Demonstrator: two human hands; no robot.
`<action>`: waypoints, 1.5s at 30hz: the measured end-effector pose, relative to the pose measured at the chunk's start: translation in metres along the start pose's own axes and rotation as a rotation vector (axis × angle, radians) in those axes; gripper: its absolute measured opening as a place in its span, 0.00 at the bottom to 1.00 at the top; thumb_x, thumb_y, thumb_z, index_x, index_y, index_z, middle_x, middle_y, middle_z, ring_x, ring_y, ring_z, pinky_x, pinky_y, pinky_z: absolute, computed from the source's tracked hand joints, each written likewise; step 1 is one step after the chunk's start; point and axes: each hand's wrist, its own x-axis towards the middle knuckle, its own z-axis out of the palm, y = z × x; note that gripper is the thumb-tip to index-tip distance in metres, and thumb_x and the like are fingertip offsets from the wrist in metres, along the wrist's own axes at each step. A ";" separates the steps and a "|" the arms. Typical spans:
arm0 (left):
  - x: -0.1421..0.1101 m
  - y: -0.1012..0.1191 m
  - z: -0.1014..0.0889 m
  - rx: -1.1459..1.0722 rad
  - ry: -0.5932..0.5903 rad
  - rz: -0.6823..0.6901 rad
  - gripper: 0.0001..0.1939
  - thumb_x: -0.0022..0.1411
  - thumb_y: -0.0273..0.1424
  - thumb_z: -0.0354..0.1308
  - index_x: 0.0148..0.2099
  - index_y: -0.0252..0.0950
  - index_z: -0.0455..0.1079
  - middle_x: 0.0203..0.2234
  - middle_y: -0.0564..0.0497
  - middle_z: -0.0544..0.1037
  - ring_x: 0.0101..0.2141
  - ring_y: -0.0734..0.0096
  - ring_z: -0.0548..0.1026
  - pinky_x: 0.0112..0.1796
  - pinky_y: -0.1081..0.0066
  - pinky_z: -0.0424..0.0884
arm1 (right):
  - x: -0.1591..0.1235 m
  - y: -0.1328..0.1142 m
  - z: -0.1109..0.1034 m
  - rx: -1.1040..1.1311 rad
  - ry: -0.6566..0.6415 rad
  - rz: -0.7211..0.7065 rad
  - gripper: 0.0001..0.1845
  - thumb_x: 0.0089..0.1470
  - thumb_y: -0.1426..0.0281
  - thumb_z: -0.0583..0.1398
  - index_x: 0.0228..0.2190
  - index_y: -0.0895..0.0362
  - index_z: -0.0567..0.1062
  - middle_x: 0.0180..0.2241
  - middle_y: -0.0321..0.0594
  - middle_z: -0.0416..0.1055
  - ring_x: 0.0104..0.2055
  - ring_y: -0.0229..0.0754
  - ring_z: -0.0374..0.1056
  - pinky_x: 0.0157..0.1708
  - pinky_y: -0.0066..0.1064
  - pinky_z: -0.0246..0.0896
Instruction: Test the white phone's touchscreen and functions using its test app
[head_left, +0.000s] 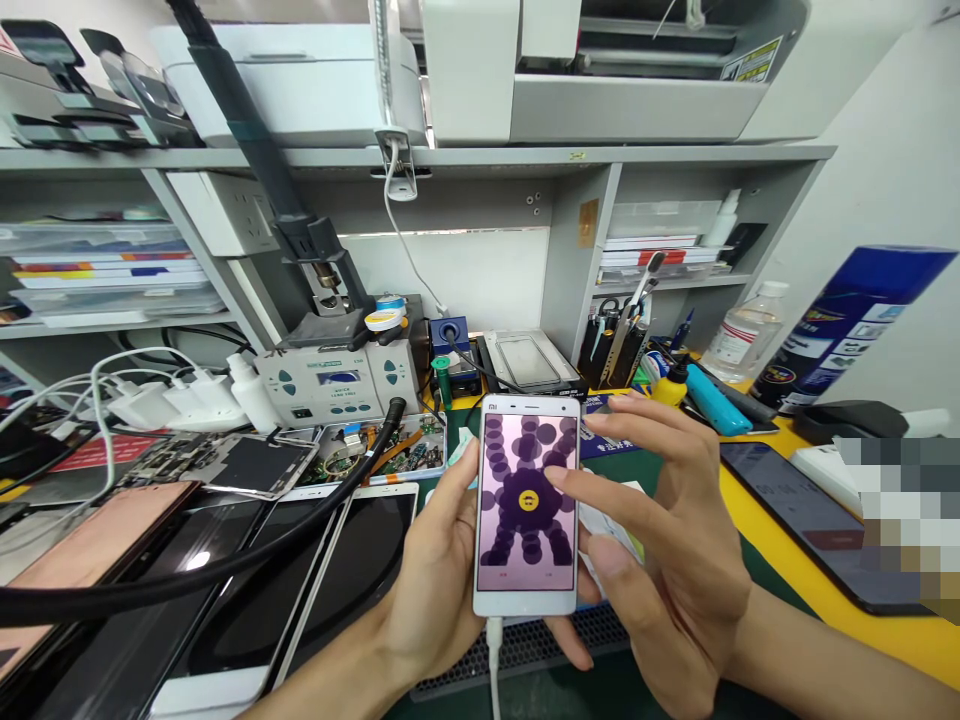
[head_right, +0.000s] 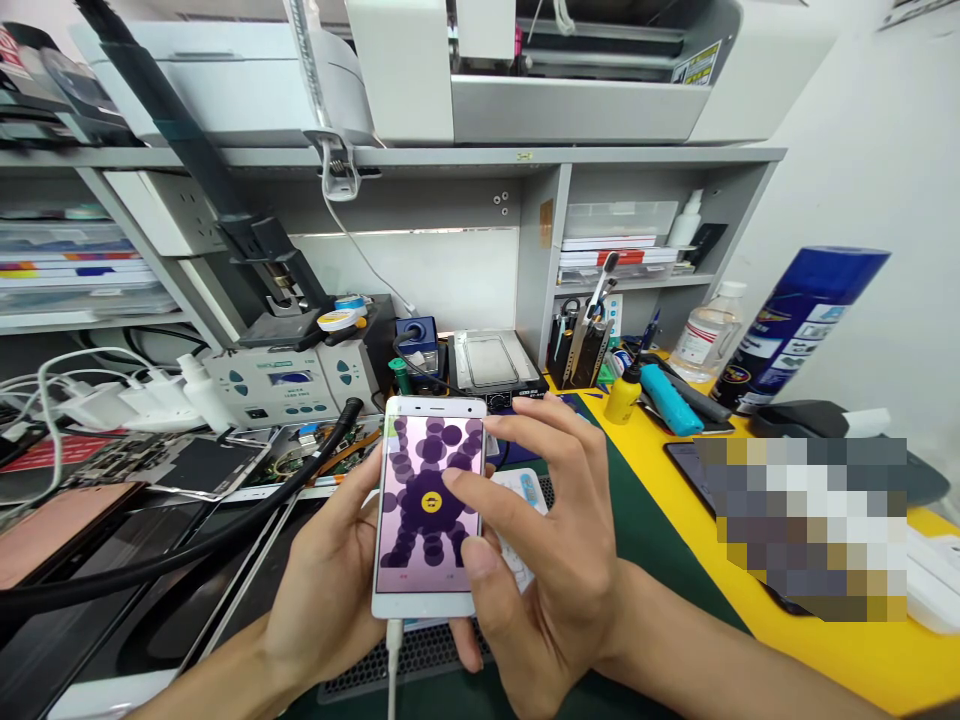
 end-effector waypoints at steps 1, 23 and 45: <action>0.000 0.000 0.000 0.000 -0.001 0.002 0.30 0.69 0.49 0.42 0.60 0.34 0.66 0.41 0.42 0.82 0.39 0.53 0.81 0.39 0.59 0.76 | 0.000 0.000 0.000 0.000 -0.002 0.002 0.19 0.44 0.75 0.55 0.38 0.61 0.79 0.50 0.52 0.65 0.58 0.60 0.60 0.55 0.62 0.55; -0.001 0.000 0.002 0.035 0.029 0.003 0.31 0.68 0.50 0.43 0.58 0.32 0.68 0.40 0.41 0.82 0.39 0.53 0.81 0.39 0.59 0.76 | 0.001 0.001 0.000 -0.009 -0.031 -0.017 0.21 0.45 0.75 0.55 0.41 0.61 0.79 0.51 0.51 0.64 0.58 0.60 0.59 0.55 0.62 0.55; -0.003 0.003 0.007 0.000 -0.013 0.004 0.32 0.69 0.48 0.38 0.57 0.30 0.69 0.40 0.39 0.81 0.40 0.50 0.80 0.42 0.56 0.74 | -0.003 -0.005 -0.001 0.008 0.026 -0.002 0.18 0.47 0.74 0.54 0.38 0.56 0.79 0.48 0.47 0.66 0.57 0.58 0.60 0.58 0.65 0.52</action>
